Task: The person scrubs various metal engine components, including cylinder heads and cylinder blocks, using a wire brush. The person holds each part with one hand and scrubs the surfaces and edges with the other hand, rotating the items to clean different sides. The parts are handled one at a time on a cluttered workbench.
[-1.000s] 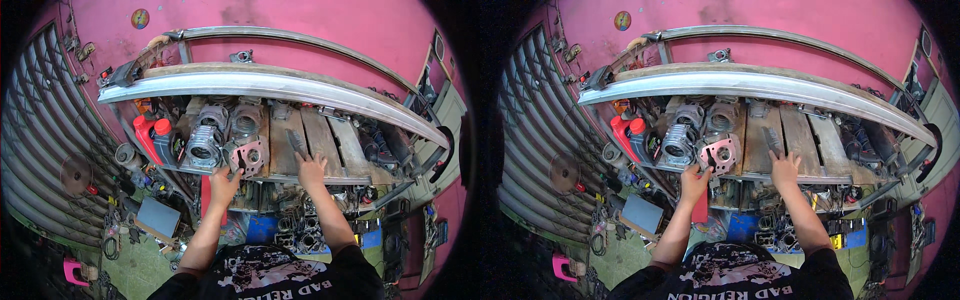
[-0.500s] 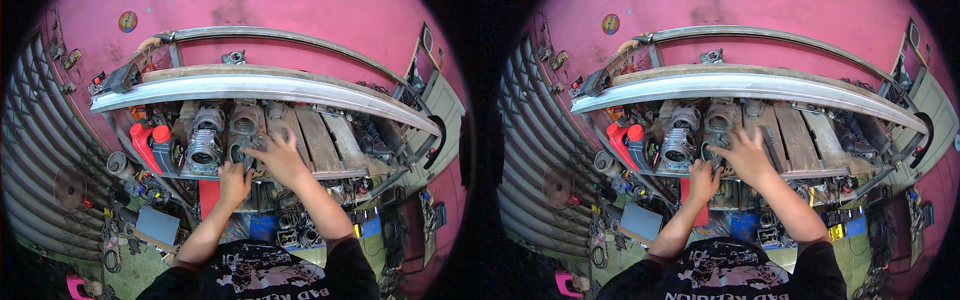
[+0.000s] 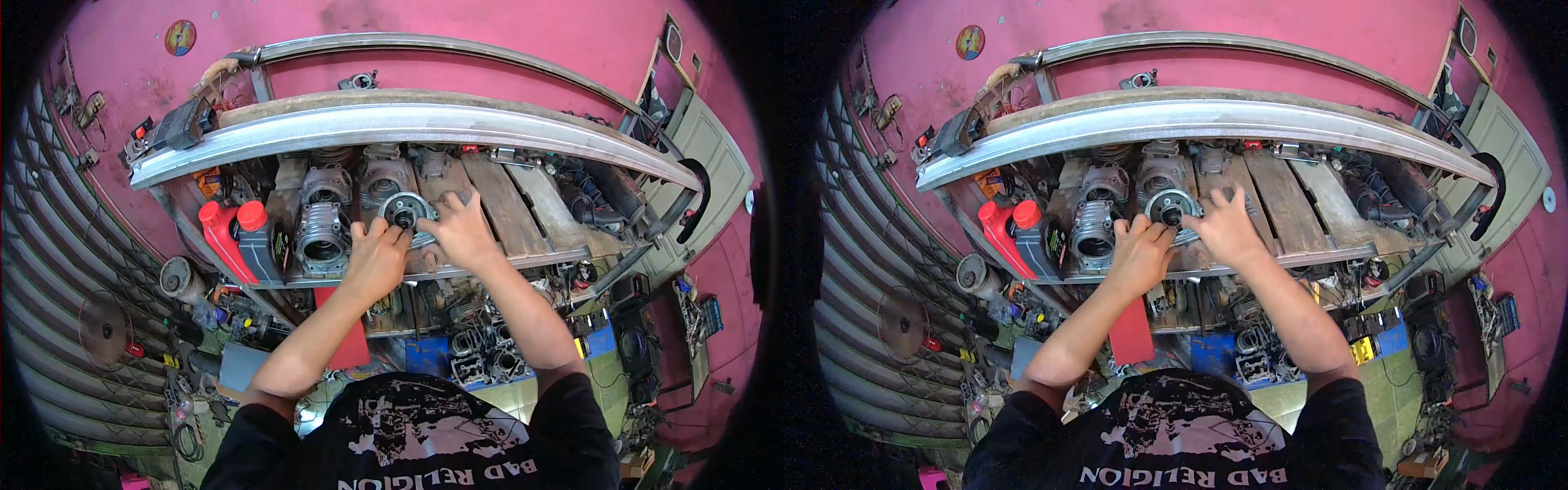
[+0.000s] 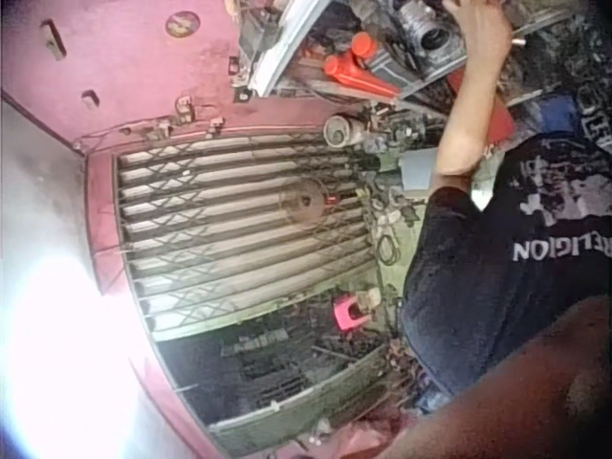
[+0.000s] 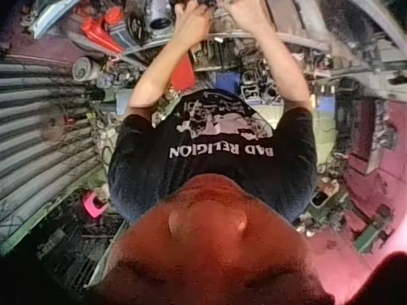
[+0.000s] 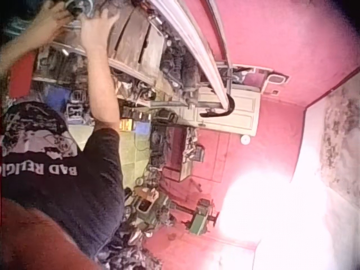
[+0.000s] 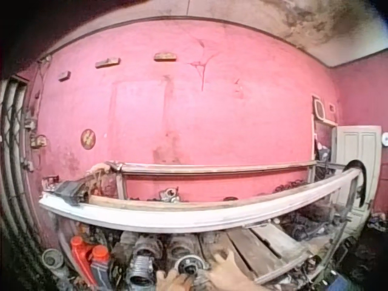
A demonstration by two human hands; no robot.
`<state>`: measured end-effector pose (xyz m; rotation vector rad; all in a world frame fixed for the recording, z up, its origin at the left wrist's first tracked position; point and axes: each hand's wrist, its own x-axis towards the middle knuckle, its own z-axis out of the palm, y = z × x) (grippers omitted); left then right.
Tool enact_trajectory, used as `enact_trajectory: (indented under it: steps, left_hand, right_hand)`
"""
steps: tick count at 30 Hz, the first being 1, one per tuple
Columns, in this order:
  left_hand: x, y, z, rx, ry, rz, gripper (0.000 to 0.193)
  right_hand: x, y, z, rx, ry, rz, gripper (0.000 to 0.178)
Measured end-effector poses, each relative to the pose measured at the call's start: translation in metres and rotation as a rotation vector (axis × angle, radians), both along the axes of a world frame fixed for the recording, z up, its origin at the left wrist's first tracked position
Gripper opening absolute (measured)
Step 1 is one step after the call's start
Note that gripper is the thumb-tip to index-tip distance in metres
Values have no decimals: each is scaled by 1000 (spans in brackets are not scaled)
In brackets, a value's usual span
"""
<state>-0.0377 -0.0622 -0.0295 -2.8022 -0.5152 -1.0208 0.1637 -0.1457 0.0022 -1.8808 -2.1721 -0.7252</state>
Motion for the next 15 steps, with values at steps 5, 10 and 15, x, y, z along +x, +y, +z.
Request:
enact_trajectory:
  steps: [5, 10, 15]
  left_hand:
    - [-1, 7, -23, 133, 32, 31, 32]
    - [-8, -5, -54, 201, -35, 61, 34]
    - [-26, -19, -91, 133, -8, 175, 39]
  right_hand:
    - [-14, -2, -57, 240, 174, -49, 36]
    - [-28, -8, -102, 321, 263, -143, 35]
    - [-56, -35, -102, 113, 396, -179, 42]
